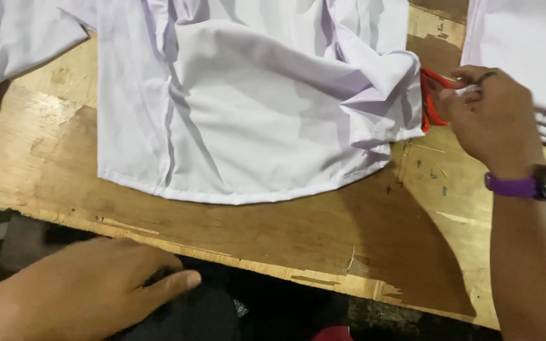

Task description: Trimming loose threads from a white shirt with scissors and folding it on a wooden workbench.

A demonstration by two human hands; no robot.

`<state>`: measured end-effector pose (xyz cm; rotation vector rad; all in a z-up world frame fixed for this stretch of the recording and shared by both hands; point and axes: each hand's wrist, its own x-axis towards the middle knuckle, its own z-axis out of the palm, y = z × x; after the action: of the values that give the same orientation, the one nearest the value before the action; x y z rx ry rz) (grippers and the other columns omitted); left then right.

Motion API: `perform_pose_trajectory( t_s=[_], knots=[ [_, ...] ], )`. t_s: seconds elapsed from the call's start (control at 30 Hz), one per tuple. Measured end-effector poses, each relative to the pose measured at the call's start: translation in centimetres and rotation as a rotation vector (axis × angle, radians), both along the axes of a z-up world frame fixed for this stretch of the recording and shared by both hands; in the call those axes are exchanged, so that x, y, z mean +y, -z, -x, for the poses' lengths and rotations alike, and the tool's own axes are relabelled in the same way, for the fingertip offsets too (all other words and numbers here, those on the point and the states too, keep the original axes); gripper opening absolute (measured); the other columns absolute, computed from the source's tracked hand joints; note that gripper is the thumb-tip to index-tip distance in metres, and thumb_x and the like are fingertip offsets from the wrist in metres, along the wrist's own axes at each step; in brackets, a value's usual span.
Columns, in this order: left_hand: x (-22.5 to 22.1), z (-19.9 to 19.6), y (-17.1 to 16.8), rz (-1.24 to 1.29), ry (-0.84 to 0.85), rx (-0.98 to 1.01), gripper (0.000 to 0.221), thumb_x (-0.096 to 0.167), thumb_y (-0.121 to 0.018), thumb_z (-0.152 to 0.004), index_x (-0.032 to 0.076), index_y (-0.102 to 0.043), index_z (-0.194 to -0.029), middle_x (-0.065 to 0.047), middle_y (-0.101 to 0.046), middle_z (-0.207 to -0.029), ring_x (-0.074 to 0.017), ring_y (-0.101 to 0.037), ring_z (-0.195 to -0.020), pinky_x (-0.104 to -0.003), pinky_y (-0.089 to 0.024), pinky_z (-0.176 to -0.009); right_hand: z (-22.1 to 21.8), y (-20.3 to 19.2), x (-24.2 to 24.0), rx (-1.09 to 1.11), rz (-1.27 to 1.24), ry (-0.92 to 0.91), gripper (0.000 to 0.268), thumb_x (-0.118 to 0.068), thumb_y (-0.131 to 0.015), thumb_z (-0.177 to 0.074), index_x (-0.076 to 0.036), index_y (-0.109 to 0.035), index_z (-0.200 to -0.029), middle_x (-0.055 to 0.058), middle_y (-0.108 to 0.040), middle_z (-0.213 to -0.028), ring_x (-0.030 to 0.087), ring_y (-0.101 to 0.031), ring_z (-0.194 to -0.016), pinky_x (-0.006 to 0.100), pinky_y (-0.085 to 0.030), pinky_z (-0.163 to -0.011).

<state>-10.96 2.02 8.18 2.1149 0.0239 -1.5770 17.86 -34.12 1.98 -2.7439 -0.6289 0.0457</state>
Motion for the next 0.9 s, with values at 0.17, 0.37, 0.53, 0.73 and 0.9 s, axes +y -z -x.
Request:
perform_pose_trajectory(
  t_s=[0.17,0.37,0.53,0.73,0.9],
  knots=[
    [0.2,-0.3,2.6,-0.357,0.157,-1.111,0.034,0.045,-0.052,-0.099,0.017,-0.059,-0.116,0.002,-0.071,-0.097,-0.0266,-0.072,-0.093,-0.046,-0.058,-0.076,-1.1,1.8,1.2,0.163,0.122,0.105,0.051,-0.031,-0.064,-0.101,0.001,-0.063,-0.142,0.017,-0.075,-0.112,0.034,-0.07,-0.101,0.047,-0.052,-0.09],
    [-0.1,-4.6,9.0,-0.092,0.023,-1.227,0.062,0.049,-0.043,-0.104,0.016,-0.037,-0.156,-0.016,-0.037,-0.161,-0.0408,-0.028,-0.15,-0.06,-0.026,-0.116,-1.7,2.5,1.9,0.116,0.23,0.06,0.037,-0.024,-0.062,-0.104,0.0,-0.054,-0.077,0.016,-0.06,-0.07,0.036,-0.06,-0.071,0.05,-0.045,-0.063],
    [3.6,-4.9,10.6,-0.148,0.056,-1.137,0.078,0.061,-0.044,-0.1,0.021,-0.024,-0.164,-0.013,-0.017,-0.17,-0.035,-0.009,-0.155,-0.054,-0.011,-0.12,-2.1,1.7,2.2,0.192,0.346,0.062,0.025,-0.021,-0.056,-0.095,0.004,-0.059,-0.091,0.025,-0.067,-0.086,0.046,-0.062,-0.082,0.054,-0.046,-0.07],
    [5.0,-4.5,9.0,-0.108,-0.017,-0.997,0.08,0.05,-0.061,-0.094,0.021,-0.03,-0.161,-0.011,-0.015,-0.17,-0.0337,-0.003,-0.156,-0.053,-0.007,-0.12,-1.4,0.2,4.1,0.313,0.36,0.131,0.03,-0.029,-0.07,-0.097,0.0,-0.063,-0.102,0.021,-0.07,-0.096,0.041,-0.065,-0.088,0.053,-0.048,-0.074],
    [3.4,-4.0,7.5,-0.006,-0.054,-1.32,0.045,0.028,-0.064,-0.097,0.012,-0.058,-0.139,-0.014,-0.058,-0.143,-0.0388,-0.046,-0.138,-0.057,-0.041,-0.108,-0.4,-0.4,4.1,0.337,0.424,0.2,0.035,-0.033,-0.065,-0.093,0.003,-0.063,-0.094,0.025,-0.071,-0.088,0.043,-0.065,-0.081,0.054,-0.048,-0.068]
  ],
)
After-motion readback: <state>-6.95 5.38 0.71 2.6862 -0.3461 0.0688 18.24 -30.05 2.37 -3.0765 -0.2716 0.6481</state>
